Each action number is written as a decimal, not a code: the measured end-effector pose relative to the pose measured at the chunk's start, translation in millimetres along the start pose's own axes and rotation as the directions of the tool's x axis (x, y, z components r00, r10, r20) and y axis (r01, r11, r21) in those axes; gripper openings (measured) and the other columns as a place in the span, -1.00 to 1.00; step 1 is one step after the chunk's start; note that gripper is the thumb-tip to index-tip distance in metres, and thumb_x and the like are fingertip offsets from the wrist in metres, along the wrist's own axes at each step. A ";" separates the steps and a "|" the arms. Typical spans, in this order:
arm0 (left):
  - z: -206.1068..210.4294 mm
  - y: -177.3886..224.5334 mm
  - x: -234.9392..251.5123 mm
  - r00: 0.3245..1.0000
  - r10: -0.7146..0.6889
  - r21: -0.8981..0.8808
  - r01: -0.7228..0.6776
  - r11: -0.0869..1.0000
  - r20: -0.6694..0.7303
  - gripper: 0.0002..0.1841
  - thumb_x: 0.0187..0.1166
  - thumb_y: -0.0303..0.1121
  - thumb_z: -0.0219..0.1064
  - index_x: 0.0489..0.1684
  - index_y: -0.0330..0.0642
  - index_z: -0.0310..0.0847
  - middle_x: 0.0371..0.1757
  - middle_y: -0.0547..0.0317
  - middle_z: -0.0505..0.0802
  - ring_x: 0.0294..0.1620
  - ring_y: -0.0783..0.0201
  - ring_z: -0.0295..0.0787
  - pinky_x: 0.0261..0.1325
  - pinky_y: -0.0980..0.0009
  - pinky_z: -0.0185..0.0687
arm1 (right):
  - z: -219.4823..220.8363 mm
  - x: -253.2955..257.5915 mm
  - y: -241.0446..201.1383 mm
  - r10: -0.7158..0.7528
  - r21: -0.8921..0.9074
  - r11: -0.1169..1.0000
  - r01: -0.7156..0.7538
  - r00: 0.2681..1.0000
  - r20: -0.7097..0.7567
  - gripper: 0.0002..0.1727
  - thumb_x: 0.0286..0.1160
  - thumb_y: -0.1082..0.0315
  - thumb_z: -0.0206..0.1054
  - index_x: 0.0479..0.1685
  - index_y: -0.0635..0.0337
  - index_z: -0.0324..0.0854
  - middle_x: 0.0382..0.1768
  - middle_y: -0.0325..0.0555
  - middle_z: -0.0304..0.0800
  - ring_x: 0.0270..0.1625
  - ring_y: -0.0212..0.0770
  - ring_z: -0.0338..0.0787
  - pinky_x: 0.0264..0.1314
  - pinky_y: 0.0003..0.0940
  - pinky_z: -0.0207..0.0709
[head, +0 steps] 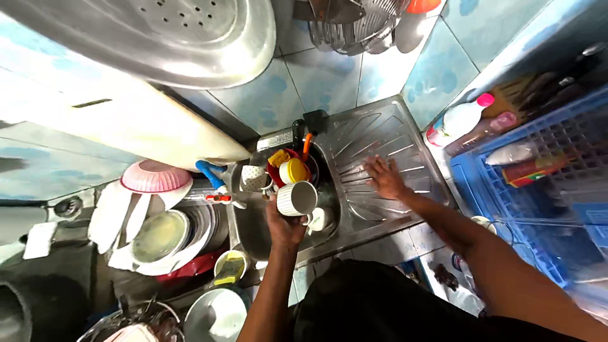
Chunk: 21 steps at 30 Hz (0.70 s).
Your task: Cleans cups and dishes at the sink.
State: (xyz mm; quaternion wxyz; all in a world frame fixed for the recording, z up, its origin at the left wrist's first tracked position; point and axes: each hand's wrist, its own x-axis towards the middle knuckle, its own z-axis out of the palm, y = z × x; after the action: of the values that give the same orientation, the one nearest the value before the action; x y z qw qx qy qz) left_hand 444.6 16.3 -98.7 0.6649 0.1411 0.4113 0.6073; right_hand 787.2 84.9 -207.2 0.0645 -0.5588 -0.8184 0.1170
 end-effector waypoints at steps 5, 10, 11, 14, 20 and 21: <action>-15.4 0.0 -23.3 0.999 0.005 0.014 -0.004 1.000 -0.032 -0.39 0.77 0.24 -0.24 -0.05 -0.05 0.60 -0.43 0.05 0.79 -0.71 0.28 0.61 -0.72 0.37 0.55 | -31.3 -21.1 102.2 0.144 -0.096 0.985 -0.146 0.989 -0.028 -0.10 0.74 -0.33 -0.20 0.90 0.11 0.04 0.91 0.06 -0.06 0.93 0.16 -0.08 0.83 0.33 -0.06; -16.7 -6.2 -36.2 0.998 0.013 0.009 -0.012 1.000 -0.063 -0.39 0.75 0.24 -0.19 -0.08 -0.06 0.62 -0.45 0.06 0.79 -0.72 0.28 0.62 -0.73 0.36 0.57 | -5.6 10.5 67.4 0.437 -0.021 0.895 -0.446 0.885 -0.163 0.11 0.66 -0.45 -0.25 0.91 0.35 -0.20 0.91 0.29 -0.28 0.93 0.30 -0.26 0.83 0.50 -0.37; -15.4 -8.0 -38.2 0.997 0.006 0.022 -0.004 1.000 -0.078 -0.38 0.75 0.25 -0.21 -0.10 -0.05 0.61 -0.47 0.07 0.78 -0.73 0.28 0.61 -0.74 0.37 0.56 | 3.4 25.1 41.8 0.422 0.009 0.904 -0.427 0.891 -0.168 0.09 0.67 -0.44 -0.23 0.91 0.33 -0.22 0.91 0.27 -0.29 0.94 0.30 -0.29 0.82 0.53 -0.39; -12.1 -12.3 -44.3 0.998 -0.006 0.045 0.009 0.999 -0.067 -0.39 0.75 0.25 -0.20 -0.10 -0.05 0.62 -0.47 0.08 0.79 -0.72 0.30 0.61 -0.73 0.37 0.57 | 38.6 50.4 -52.4 0.262 0.057 0.965 -0.256 0.951 -0.166 0.00 0.70 -0.35 -0.12 0.94 0.21 -0.17 0.93 0.12 -0.19 0.95 0.15 -0.20 0.87 0.44 -0.35; -22.4 -5.5 -61.0 1.000 -0.004 0.004 0.004 1.000 -0.025 -0.38 0.75 0.26 -0.21 -0.03 -0.05 0.61 -0.41 0.04 0.80 -0.69 0.26 0.65 -0.71 0.33 0.60 | 25.8 -2.9 -115.1 -0.022 0.266 0.964 0.008 0.998 0.051 -0.20 0.80 -0.17 0.01 0.89 0.12 0.09 0.90 -0.02 0.00 0.93 0.01 -0.06 0.90 0.19 -0.14; -26.8 -3.2 -63.3 1.000 0.001 -0.011 -0.001 1.000 -0.023 -0.37 0.75 0.27 -0.22 -0.05 -0.05 0.61 -0.42 0.05 0.80 -0.69 0.26 0.64 -0.71 0.34 0.59 | 16.7 -22.2 -94.4 -0.001 0.276 0.961 -0.001 1.000 0.007 -0.23 0.81 -0.14 0.01 0.87 0.14 0.14 0.89 -0.03 0.04 0.92 0.01 -0.02 0.89 0.21 -0.10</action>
State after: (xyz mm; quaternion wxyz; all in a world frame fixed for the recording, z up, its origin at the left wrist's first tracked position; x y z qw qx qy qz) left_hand 432.3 -51.3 -93.8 0.6607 0.1305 0.4154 0.6115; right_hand 706.5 29.4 -197.8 0.1390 -0.5440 -0.7943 0.2320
